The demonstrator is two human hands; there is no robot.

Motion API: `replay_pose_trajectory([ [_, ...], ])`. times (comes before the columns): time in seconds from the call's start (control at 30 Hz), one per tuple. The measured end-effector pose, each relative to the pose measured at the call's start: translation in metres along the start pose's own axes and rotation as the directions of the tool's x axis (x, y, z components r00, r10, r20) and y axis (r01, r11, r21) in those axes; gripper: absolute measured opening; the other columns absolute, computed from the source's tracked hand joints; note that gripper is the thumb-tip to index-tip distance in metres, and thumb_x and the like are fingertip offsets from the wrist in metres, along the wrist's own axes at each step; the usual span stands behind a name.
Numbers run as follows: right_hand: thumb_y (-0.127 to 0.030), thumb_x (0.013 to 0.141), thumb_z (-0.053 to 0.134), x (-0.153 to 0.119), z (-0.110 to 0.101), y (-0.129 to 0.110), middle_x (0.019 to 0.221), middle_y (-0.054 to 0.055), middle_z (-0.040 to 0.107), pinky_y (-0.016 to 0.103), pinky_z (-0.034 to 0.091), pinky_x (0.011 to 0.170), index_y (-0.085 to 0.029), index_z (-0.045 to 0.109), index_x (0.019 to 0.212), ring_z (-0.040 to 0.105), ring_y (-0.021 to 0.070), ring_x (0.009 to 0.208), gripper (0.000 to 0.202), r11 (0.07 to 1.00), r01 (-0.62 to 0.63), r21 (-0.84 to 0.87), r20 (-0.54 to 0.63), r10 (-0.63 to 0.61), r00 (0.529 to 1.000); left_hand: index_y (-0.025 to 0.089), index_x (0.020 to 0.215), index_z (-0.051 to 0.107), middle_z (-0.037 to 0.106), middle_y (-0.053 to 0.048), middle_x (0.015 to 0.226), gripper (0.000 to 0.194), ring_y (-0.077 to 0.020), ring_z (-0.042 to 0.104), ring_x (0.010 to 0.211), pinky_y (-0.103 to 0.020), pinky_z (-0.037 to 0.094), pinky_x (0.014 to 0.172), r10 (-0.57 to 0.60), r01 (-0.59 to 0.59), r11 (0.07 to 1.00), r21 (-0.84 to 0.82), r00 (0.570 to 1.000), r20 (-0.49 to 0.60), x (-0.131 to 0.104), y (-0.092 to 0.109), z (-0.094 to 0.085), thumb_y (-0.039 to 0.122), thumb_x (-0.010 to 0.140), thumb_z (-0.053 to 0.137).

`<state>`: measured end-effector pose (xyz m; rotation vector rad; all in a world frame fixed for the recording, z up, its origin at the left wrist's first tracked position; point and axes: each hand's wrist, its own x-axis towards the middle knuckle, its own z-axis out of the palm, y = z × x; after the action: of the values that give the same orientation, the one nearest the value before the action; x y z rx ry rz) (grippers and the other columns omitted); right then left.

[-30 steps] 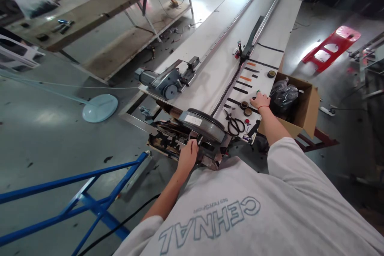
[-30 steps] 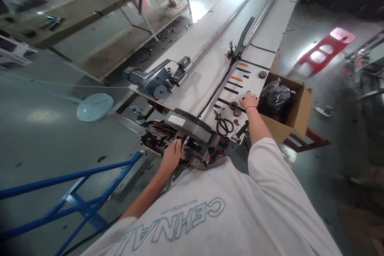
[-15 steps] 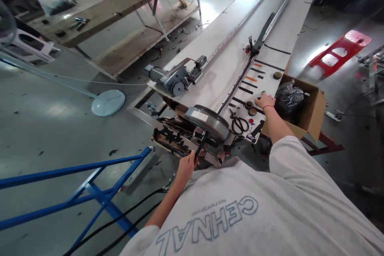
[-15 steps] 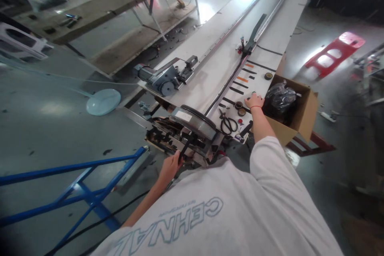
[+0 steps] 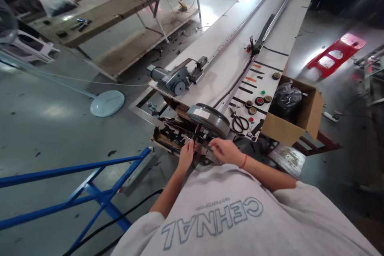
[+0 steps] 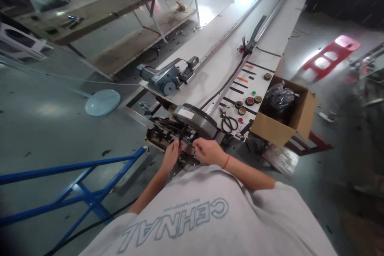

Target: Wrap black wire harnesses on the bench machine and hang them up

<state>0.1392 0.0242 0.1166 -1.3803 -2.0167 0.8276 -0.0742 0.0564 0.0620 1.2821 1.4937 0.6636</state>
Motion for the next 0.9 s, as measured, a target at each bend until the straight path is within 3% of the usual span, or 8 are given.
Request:
replay_pose_trajectory([
  [0.07,-0.021,0.083,0.049,0.008,0.037,-0.015,0.119,0.012,0.06,0.037,0.045,0.097,-0.017,0.054,0.118,0.056,0.0232,0.111,0.035,0.998,0.024,-0.054,0.011,-0.023,1.0,0.017,0.073,0.051,0.04,0.004,0.057,0.061,-0.0098,0.037,0.051,-0.023,0.03,0.047,-0.013,0.012,0.997,-0.072,1.0,-0.013,0.008,0.001,-0.004,0.076,0.078,0.038],
  [0.13,-0.019,0.08,0.053,0.031,0.058,-0.015,0.126,0.02,0.054,0.044,0.04,0.102,-0.01,0.052,0.119,0.05,0.0298,0.12,0.04,0.975,-0.151,-0.165,-0.051,0.145,0.988,0.017,0.074,0.05,0.036,0.006,0.054,0.059,-0.0082,0.033,0.048,-0.021,0.027,0.045,-0.012,0.013,0.99,-0.139,1.0,0.011,0.015,0.002,-0.007,0.075,0.077,0.041],
  [0.2,-0.02,0.083,0.053,0.059,0.065,-0.005,0.117,0.023,0.058,0.046,0.043,0.098,-0.006,0.054,0.113,0.054,0.032,0.112,0.034,0.911,-0.356,-0.21,-0.071,0.349,0.935,0.017,0.075,0.05,0.035,0.006,0.053,0.055,-0.0072,0.031,0.046,-0.021,0.025,0.044,0.007,0.001,0.984,-0.18,0.999,0.043,0.021,0.002,-0.009,0.071,0.08,0.043],
  [0.27,-0.021,0.087,0.049,0.079,0.066,0.007,0.104,0.019,0.063,0.041,0.047,0.091,-0.009,0.057,0.103,0.059,0.0279,0.101,0.02,0.882,-0.441,-0.167,-0.005,0.447,0.895,0.017,0.076,0.051,0.036,0.006,0.053,0.051,-0.0073,0.032,0.046,-0.021,0.025,0.044,0.02,-0.009,0.984,-0.177,0.998,0.06,0.024,0.002,-0.011,0.067,0.082,0.043],
  [0.37,-0.016,0.087,0.05,0.086,0.062,0.02,0.103,0.011,0.064,0.035,0.046,0.093,-0.017,0.055,0.088,0.059,0.0217,0.101,0.006,0.923,-0.383,-0.048,0.026,0.384,0.923,0.017,0.075,0.052,0.038,0.005,0.053,0.05,-0.0082,0.034,0.046,-0.021,0.027,0.045,0.003,0.005,0.993,-0.121,0.998,0.06,0.026,0.003,-0.012,0.064,0.085,0.039],
  [0.5,-0.015,0.086,0.047,0.071,0.059,0.025,0.11,0.01,0.061,0.035,0.043,0.095,-0.02,0.052,0.086,0.056,0.0208,0.106,0.007,0.975,-0.22,0.012,-0.086,0.221,0.972,0.018,0.076,0.053,0.041,0.005,0.054,0.045,-0.0091,0.037,0.048,-0.022,0.029,0.048,0.053,-0.049,0.996,-0.074,0.997,0.051,0.027,0.005,-0.013,0.059,0.087,0.039],
  [0.7,-0.012,0.082,0.045,0.073,0.05,0.011,0.087,0.005,0.062,0.034,0.047,0.08,-0.018,0.051,0.1,0.06,0.0205,0.083,0.02,0.968,-0.25,-0.033,0.0,0.25,0.968,0.019,0.072,0.053,0.05,0.002,0.057,0.037,-0.0132,0.049,0.056,-0.024,0.036,0.058,0.154,-0.163,0.975,0.149,0.985,0.074,0.03,-0.001,-0.009,0.042,0.093,0.034],
  [0.9,-0.01,0.081,0.047,0.097,0.045,0.007,0.123,0.015,0.055,0.036,0.043,0.096,-0.012,0.044,0.126,0.057,0.0215,0.104,0.045,0.991,-0.033,-0.131,0.077,0.043,0.996,0.017,0.088,0.06,0.066,-0.008,0.076,0.031,-0.0191,0.061,0.071,-0.027,0.041,0.069,0.162,-0.223,0.865,0.449,0.972,0.169,0.022,0.004,0.004,0.031,0.096,0.034],
])
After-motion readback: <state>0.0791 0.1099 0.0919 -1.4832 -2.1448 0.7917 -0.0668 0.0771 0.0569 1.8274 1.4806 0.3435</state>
